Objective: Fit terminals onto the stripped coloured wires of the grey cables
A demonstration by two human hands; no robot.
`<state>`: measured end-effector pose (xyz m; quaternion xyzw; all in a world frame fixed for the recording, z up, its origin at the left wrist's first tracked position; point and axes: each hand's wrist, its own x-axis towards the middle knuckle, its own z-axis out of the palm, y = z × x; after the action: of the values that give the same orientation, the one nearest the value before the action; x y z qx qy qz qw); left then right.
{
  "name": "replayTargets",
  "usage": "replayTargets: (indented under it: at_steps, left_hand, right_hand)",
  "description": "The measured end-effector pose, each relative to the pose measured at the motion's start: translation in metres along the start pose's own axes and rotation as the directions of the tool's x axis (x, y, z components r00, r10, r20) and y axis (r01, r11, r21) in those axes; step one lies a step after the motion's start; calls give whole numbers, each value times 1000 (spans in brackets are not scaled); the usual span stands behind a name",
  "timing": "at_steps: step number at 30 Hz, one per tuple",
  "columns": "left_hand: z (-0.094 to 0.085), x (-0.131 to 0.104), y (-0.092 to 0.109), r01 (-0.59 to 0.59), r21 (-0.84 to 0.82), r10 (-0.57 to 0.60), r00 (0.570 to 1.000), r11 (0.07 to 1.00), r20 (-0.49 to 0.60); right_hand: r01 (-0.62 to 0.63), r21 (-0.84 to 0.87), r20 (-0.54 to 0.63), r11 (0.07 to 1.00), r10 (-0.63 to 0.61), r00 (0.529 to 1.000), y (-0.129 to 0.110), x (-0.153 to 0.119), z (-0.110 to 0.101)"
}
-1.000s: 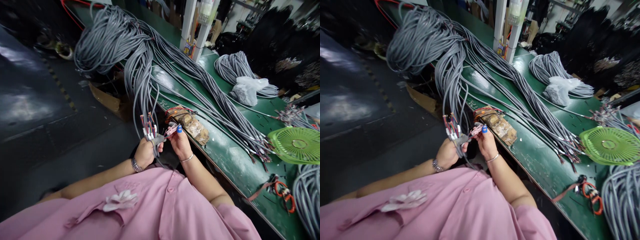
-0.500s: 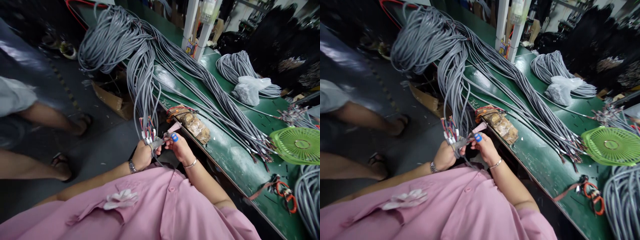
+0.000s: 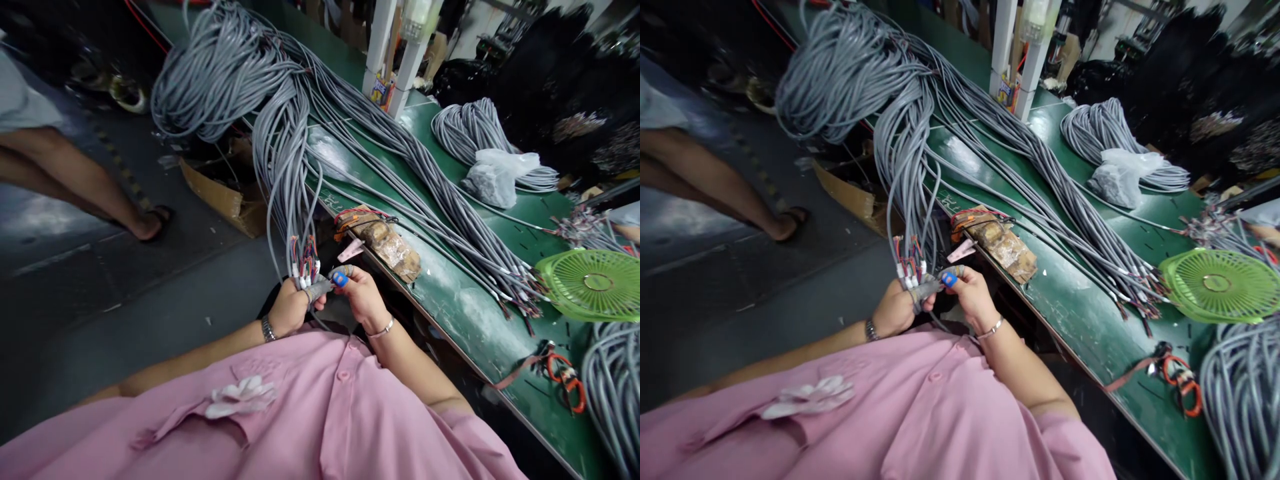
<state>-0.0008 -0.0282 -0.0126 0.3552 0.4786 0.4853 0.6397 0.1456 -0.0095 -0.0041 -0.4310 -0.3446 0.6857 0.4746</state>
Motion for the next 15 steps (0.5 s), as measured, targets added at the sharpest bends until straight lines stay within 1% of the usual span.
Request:
replayTargets:
  at_steps: [3,6,8,10,12,13,15]
  left_hand:
    - [1,-1,1,12,-7,-12,1000,1000,7]
    - [0,-3,1,-4,-39,3,1000,999,-12]
    - [-1,-3,1,-13,-53,11,999,999,-31]
    - [-3,-3,1,-18,-55,16,999,998,-37]
    - [-3,-2,0,-16,-54,14,999,998,-35]
    - [-4,-2,-1,-14,-52,13,999,999,-33]
    - [-4,-1,-2,-8,-42,7,1000,999,-24]
  right_hand:
    - [-51,101,-23,994,54,998,-1,3,-1]
    - [-74,210,-74,975,92,993,-9,3,-7]
    - [-92,234,-69,968,111,991,-14,0,-11]
    - [-138,206,-7,969,143,990,-16,-5,-13]
    - [-171,141,41,975,167,985,-15,-10,-11]
    - [-169,98,41,981,166,985,-14,-12,-10]
    - [-132,1,6,991,132,991,-11,-13,-5]
